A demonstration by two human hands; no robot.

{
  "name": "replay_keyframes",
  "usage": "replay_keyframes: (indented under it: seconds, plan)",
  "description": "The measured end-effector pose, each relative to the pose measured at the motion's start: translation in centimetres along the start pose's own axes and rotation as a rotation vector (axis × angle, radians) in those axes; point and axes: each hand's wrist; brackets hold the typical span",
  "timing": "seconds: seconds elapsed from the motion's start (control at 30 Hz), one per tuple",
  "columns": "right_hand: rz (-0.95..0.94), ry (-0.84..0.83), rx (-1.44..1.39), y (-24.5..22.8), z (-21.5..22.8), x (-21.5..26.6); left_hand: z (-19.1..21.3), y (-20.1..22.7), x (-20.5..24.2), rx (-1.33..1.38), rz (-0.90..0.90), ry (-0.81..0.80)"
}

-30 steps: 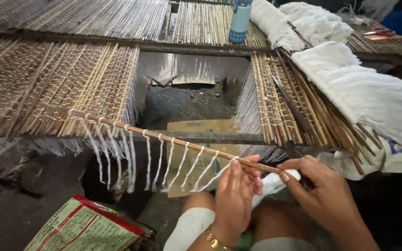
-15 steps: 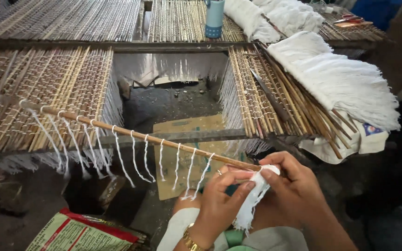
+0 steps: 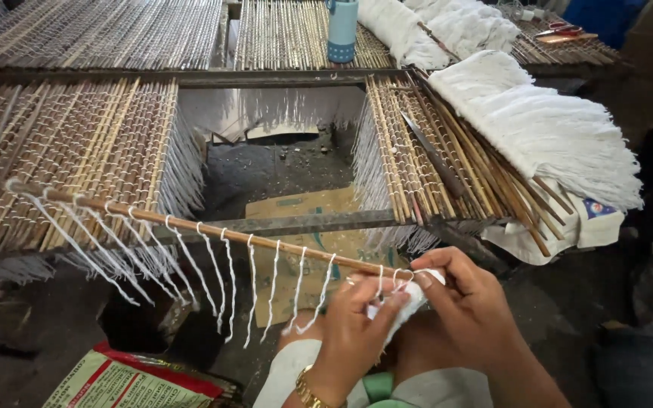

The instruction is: Tying individual strands of white yarn onto a wooden stick to create a fringe.

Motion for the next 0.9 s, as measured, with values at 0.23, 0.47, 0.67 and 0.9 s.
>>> replay_keyframes:
  seconds: [0.23,0.47,0.67,0.9]
  plan:
    - [-0.006,0.007,0.048,-0.6,0.2,0.1,-0.1,0.8,0.3,0.581,0.348,0.133]
    - [-0.005,-0.013,0.055,-0.5,0.5,-0.1,0.3,0.8,0.1,0.065,-0.108,0.049]
    - [0.063,-0.018,0.039,0.2,0.3,0.1,0.3,0.8,-0.3,0.19,-0.126,0.195]
    - [0.119,-0.04,-0.008,-1.1,0.5,-0.1,0.3,0.5,-0.1,0.185,-0.1,0.102]
Point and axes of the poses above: each hand's wrist, its own x-axis away from the middle knuckle, its own z-axis out of the back of the hand, y = z × x, and after that the axes turned 13 degrees about y, right-handed
